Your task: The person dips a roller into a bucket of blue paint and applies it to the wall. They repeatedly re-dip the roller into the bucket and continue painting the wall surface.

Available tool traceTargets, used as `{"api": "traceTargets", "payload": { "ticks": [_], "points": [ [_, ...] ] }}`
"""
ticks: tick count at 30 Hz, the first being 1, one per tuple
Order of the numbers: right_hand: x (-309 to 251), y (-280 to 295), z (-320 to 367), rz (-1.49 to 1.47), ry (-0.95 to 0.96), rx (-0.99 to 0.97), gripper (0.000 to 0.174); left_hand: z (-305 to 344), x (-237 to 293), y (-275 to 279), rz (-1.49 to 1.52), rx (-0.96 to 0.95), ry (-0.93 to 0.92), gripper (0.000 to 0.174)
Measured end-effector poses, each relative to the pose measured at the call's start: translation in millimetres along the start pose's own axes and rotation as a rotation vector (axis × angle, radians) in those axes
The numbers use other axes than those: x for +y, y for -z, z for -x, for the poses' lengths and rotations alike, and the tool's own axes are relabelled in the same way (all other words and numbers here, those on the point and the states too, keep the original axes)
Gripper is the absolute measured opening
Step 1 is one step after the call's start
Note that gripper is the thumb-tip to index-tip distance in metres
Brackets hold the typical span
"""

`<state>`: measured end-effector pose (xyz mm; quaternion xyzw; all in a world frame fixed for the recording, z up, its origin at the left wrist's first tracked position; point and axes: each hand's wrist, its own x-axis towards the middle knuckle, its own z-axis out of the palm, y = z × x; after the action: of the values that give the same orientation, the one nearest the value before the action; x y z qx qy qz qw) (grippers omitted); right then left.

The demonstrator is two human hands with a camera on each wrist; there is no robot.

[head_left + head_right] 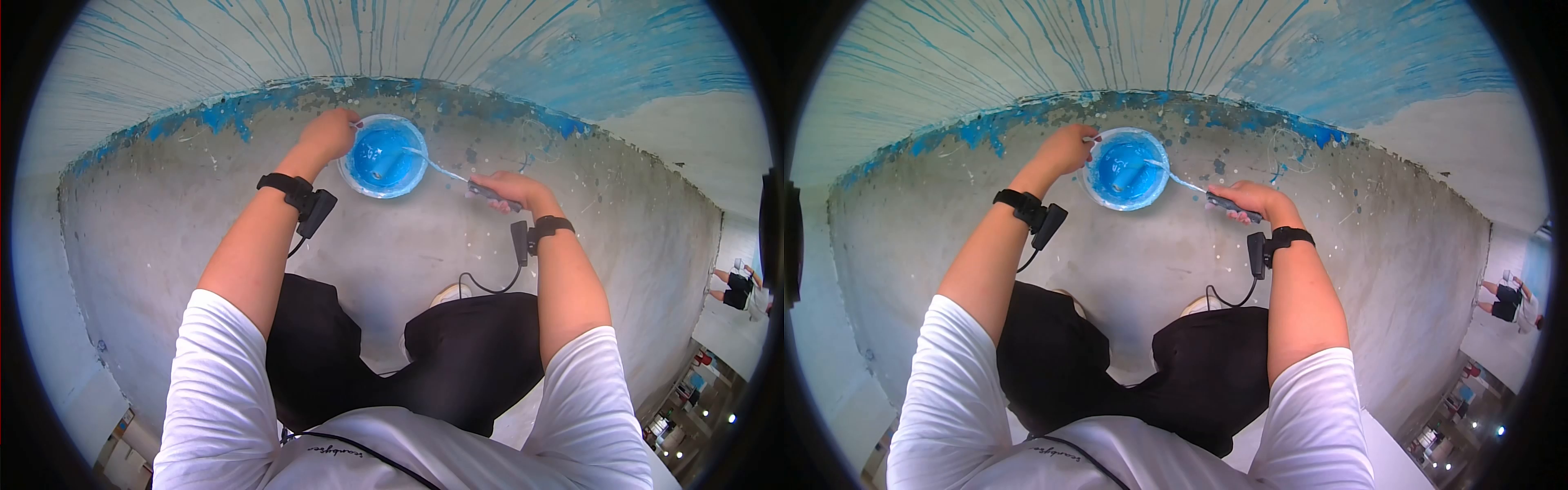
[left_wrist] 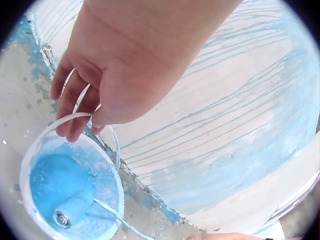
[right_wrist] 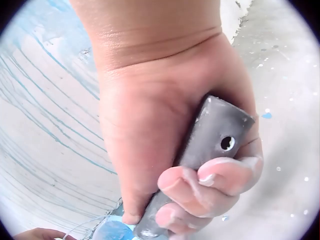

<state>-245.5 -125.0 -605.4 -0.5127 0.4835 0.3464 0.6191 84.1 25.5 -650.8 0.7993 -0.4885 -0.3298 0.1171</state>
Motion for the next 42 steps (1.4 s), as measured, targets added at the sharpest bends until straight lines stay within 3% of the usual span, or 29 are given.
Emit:
{"api": "traceTargets", "payload": {
  "ticks": [21,23,25,31,34,35,38,42],
  "points": [
    [1,5,-4,0.090,0.005,0.072,0.049,2,-1,-2,0.013,0.008,0.000,0.027],
    [-4,5,13,0.244,0.109,0.183,0.051,7,5,5,-0.032,0.011,-0.001,0.026],
    [4,18,16,0.214,0.174,0.226,0.053,10,11,8,-0.037,0.021,0.007,0.026],
    [3,29,68,-0.093,0.391,0.420,0.047,4,-2,-4,0.089,0.018,0.059,0.025],
    [-3,33,63,-0.416,0.718,0.493,0.044,5,-1,-3,0.093,0.025,0.033,0.024],
    [-9,35,66,-0.411,0.729,0.509,0.044,5,-1,-3,0.092,0.020,0.022,0.024],
    [-36,31,87,-0.500,1.037,0.554,0.041,4,-3,-5,0.113,-0.001,0.046,0.023],
    [-72,17,118,-0.532,1.185,0.734,0.040,8,-1,-2,0.106,-0.001,0.029,0.024]
  ]
}}
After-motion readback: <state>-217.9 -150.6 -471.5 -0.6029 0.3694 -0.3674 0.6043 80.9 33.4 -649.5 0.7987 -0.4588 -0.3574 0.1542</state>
